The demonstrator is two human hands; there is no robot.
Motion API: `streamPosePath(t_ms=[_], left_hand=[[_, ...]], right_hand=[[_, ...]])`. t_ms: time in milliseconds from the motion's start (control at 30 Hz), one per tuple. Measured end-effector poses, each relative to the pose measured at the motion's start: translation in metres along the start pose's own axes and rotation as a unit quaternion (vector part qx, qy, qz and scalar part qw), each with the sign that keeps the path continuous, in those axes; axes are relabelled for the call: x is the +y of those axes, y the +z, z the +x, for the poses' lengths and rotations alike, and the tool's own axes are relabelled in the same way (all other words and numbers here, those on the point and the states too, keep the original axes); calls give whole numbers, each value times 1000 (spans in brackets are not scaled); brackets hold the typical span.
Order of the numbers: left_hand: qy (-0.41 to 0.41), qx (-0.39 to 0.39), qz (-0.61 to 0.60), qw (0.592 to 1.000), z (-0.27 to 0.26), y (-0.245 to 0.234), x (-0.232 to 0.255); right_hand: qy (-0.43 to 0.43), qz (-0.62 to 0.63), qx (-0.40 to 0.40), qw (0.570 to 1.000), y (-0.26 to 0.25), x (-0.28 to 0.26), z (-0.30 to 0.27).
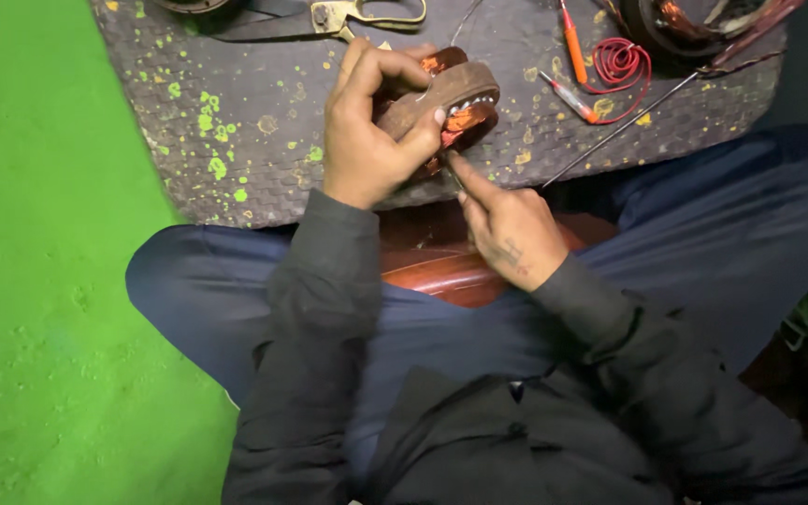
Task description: The person sits cross-legged at a low table and works on cylindrical motor components with copper windings. They use a screwdriver to adjust or remove parts, handle small white insulating pieces, and manipulate the windings by hand. Tools and spare parts are arranged on the table throughout.
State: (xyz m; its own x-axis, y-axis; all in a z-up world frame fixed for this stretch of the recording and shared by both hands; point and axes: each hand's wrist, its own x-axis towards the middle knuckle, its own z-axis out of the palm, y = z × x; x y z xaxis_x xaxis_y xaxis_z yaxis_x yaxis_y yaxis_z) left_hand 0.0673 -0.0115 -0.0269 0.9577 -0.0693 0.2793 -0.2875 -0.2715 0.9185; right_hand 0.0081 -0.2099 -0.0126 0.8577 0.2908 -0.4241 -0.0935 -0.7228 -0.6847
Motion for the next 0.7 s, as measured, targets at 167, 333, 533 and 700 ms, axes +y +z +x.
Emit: streamPosePath(t_ms=[167, 333, 533, 700], left_hand=[[-18, 3, -20, 1000, -2, 3, 2], [-10, 11, -11, 1000, -2, 6, 0], [-6, 18, -15, 1000, 0, 9, 0], [-12, 29, -23, 999, 1, 10, -5]], right_hand=[[-87, -5, 49, 995, 5, 5, 4], [-15, 5, -9, 1000, -6, -2, 4], [27, 100, -70, 992, -17, -15, 7], [81, 131, -80, 985, -15, -17, 8]])
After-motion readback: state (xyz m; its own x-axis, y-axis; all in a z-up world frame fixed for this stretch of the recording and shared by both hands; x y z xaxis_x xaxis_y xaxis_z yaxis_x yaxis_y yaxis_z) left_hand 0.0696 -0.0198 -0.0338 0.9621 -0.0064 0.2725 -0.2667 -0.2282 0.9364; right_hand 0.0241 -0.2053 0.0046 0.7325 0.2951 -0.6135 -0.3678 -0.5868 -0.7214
